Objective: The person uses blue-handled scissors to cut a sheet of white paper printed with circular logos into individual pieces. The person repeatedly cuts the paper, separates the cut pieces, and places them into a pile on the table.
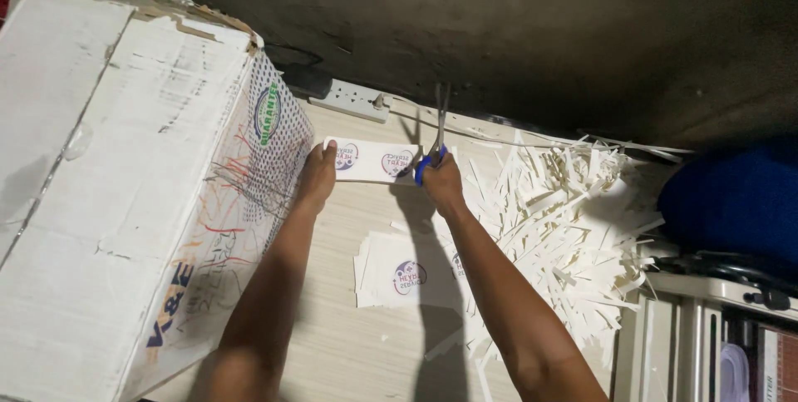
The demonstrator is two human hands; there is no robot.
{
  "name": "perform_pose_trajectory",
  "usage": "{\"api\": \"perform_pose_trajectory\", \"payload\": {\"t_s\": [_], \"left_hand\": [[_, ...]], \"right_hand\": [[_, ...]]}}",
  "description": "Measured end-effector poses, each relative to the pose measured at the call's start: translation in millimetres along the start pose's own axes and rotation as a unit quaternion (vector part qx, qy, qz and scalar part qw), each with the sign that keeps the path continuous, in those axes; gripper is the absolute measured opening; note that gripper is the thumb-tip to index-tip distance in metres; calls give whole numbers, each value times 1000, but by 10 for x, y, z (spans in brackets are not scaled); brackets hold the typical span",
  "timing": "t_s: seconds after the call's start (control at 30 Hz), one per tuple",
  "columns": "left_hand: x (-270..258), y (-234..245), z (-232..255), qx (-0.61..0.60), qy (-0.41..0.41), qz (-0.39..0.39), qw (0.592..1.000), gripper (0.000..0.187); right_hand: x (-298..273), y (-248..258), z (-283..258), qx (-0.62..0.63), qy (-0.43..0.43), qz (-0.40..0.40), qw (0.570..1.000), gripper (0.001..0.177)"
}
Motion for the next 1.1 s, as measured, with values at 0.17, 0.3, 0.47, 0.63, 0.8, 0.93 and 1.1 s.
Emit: {"api": "perform_pose_trajectory", "payload": {"t_s": [0.17, 0.3, 0.47, 0.63, 0.8, 0.93, 1.1], "left_hand": [[-104, -1, 107, -12, -2, -23, 1000, 59], [105, -118, -303, 33, -37, -10, 999, 60], [-274, -53, 611, 294, -144, -78, 941, 95], [-292, -294, 872, 543, -179, -199, 796, 120], [-139, -384, 769, 578, -138, -234, 770, 116], [-130, -433, 762, 578, -151, -234, 767, 112], [-102, -472, 671, 584, -173, -225, 761, 108]], "right_hand": [[-25, -52, 70, 20, -13, -36, 999, 25], [-72, 3, 96, -14, -21, -29, 999, 27], [-376, 262, 74, 13, -25, -36, 999, 37], [-1342, 583, -157, 6, -30, -109, 994, 49], [-2160, 1092, 293, 18, -25, -112, 993, 65], [-2592, 1416, 812, -31, -115, -68, 991, 59], [-2889, 1605, 1189, 106, -148, 7, 983, 43]]}}
Point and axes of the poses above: each hand's wrist, its own x-axis towards the middle knuckle, its own y-axis out of the back of the hand, z = x × y, the point moved 10 cm from there along x, towards the middle knuckle, and after that the axes turned 9 degrees about -z, right-handed, at the moved point
